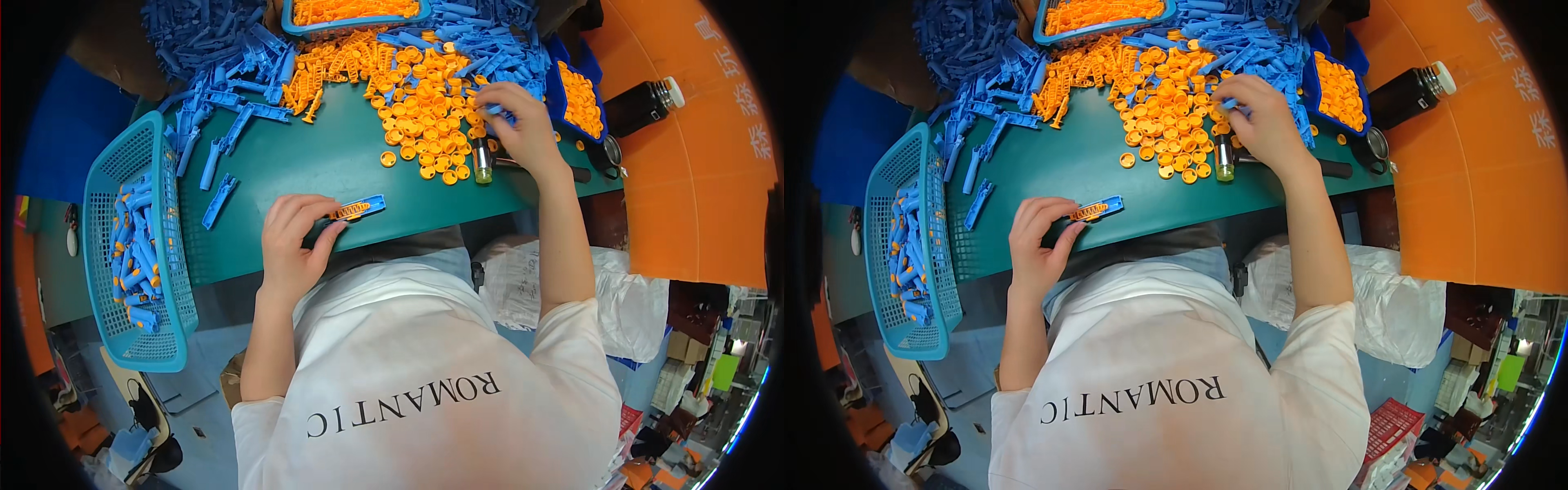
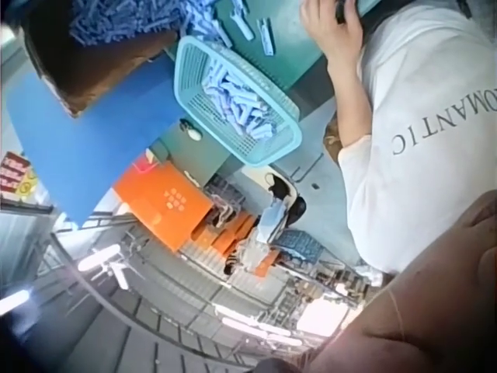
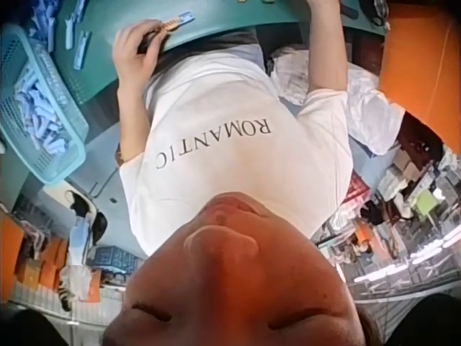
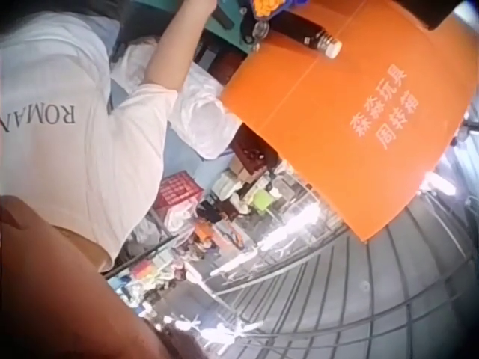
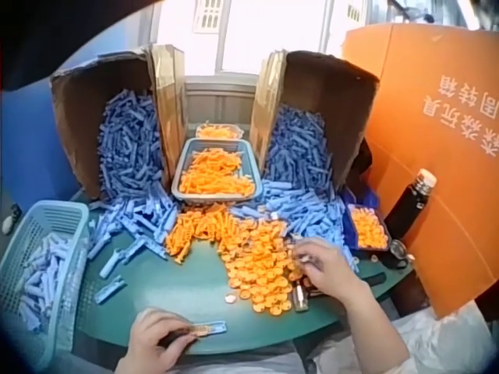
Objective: Assembling plastic toy components by hand using a small press fixture on a workbench.
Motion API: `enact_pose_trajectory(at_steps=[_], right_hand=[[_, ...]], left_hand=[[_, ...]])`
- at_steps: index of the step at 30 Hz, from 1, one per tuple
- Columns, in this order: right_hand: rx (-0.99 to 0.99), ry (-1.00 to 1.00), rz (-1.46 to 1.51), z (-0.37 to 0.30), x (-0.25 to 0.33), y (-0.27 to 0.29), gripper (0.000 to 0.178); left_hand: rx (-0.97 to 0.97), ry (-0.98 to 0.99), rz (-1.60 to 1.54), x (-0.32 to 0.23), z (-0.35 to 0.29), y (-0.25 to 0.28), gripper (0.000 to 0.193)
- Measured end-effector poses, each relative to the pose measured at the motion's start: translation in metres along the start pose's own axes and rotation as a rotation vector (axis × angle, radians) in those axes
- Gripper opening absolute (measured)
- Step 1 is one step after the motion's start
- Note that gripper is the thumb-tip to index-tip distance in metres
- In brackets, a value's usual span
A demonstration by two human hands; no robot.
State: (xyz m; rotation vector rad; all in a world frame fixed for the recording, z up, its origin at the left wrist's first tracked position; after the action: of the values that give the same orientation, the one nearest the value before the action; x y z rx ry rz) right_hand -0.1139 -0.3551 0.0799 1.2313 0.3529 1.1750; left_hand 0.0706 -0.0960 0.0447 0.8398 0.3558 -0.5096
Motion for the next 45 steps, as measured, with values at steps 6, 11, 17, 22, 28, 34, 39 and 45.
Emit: enact_pose_trajectory(at_steps=[6,11,17,22,28,34,39,45], right_hand=[[0.056,-0.508,1.301,-0.033,0.087,-0.026,0.03],[0.207,-0.53,1.529,-0.044,0.125,-0.061,0.027],[-0.093,0.254,0.449,-0.04,0.151,-0.026,0.028],[-0.066,0.262,0.436,-0.041,0.15,-0.035,0.026],[-0.037,0.018,0.518,-0.036,0.114,-0.046,0.021],[0.168,0.04,0.481,-0.039,0.127,-0.067,0.02],[0.19,0.059,0.447,-0.037,0.129,-0.067,0.019],[0.209,0.12,0.4,-0.035,0.135,-0.067,0.019]], left_hand=[[-0.3,0.255,-0.494,-0.012,0.012,0.006,0.04],[-0.294,0.627,-0.949,0.005,0.007,-0.003,0.026],[-0.258,0.74,-0.9,0.011,-0.006,0.005,0.023],[-0.175,0.796,-0.948,0.016,-0.01,-0.005,0.032],[0.03,0.246,0.018,0.001,0.004,0.028,0.066],[0.038,0.283,-0.111,0.01,-0.01,0.0,0.06],[0.009,0.247,-0.105,0.013,-0.013,-0.002,0.054],[0.026,0.208,-0.066,0.012,-0.01,-0.002,0.056]])
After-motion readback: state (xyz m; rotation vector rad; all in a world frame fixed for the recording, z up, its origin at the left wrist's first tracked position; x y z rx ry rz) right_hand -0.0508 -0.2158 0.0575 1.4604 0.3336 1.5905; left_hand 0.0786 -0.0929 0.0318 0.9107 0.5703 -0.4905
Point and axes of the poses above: each hand's wrist, its own z-axis towards the middle knuckle, its own y-axis out of the back of the hand, x = y × z, the point moved 8 cm from there along z, towards the middle knuckle, and after that the axes turned 12 degrees about -y, right-handed, at the moved point
